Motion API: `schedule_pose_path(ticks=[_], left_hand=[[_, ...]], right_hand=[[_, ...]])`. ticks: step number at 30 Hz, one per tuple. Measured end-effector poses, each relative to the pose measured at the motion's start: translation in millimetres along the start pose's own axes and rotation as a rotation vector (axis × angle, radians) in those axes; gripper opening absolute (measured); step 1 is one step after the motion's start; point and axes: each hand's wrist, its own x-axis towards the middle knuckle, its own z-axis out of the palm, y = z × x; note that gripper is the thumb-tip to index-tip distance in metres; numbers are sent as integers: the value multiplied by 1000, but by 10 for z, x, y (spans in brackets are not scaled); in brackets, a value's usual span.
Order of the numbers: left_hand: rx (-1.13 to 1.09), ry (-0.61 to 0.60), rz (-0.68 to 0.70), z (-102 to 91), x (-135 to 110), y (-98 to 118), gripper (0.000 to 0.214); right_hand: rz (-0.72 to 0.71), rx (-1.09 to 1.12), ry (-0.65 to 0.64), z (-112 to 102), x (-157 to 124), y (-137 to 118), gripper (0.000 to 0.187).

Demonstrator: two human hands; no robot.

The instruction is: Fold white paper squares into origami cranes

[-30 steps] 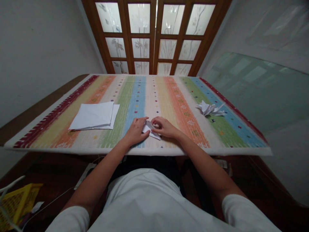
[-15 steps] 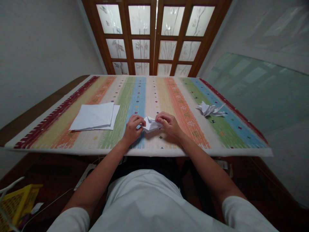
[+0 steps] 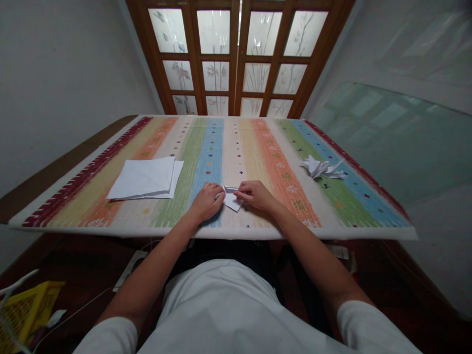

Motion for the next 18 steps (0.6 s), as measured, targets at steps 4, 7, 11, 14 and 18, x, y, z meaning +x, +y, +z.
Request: schedule_pose_path(ticks=[4,7,11,14,18], left_hand=[[102,-16,19,34,-14,37,42],[125,-40,21,60,-28,33,55],[119,-47,20,73,-41,21,57],[123,-51,22,72,-40,23,60],[122,-69,26,60,-34,34,62]], right_hand=[[65,-32,121,15,7,43,5],[130,-81,204,23,-2,85,12],[196,-133,223,20,-9,125,8],[213,-101,224,25,6,146,12],[237,-17,242,43,28,171,20]])
